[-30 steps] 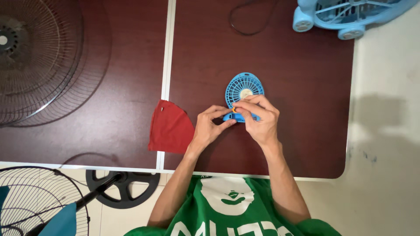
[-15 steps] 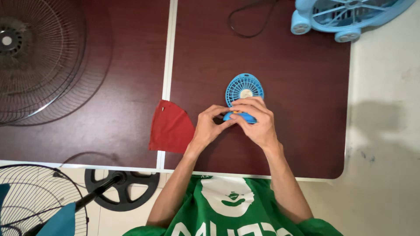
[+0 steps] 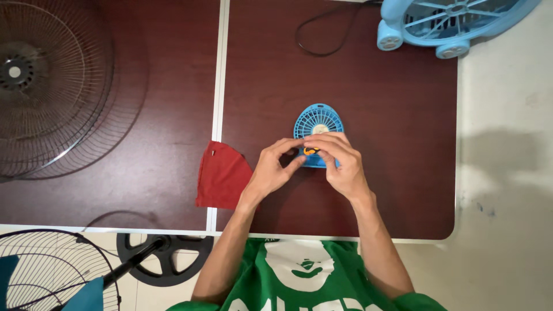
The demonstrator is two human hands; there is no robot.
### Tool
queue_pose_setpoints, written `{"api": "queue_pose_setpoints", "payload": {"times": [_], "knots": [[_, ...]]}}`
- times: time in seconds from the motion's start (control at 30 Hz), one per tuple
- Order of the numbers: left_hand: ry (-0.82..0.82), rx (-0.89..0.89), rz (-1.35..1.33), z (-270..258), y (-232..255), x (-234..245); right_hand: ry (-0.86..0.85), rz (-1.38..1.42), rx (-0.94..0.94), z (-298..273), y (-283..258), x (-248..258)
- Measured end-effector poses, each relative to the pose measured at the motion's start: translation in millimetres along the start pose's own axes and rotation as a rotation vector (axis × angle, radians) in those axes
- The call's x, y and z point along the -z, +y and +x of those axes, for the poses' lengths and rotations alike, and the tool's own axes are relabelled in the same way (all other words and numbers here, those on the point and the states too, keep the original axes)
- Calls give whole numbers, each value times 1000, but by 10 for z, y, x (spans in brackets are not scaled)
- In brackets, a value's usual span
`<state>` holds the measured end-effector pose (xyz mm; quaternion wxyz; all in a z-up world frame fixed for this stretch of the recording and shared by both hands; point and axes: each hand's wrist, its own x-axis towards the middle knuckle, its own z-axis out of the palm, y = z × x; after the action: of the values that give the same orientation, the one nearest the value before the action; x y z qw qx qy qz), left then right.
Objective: The person uses a screwdriver to remove screws from the back of a blue bear-shaped electric fan and then from a smaller blue electric fan on a table. The person removes the rear covers of both fans, exposing the internal components.
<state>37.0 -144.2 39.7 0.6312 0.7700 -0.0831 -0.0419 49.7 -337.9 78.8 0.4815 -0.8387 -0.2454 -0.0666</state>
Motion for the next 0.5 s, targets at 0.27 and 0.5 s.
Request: {"api": "queue_pose_setpoints", "payload": {"times": [0.27, 0.5], "knots": [[-66, -34, -143, 54, 76, 10, 13, 118, 22, -6, 60, -56], [27, -51, -114, 41, 40, -90, 72, 85, -54, -10, 78, -132]]}}
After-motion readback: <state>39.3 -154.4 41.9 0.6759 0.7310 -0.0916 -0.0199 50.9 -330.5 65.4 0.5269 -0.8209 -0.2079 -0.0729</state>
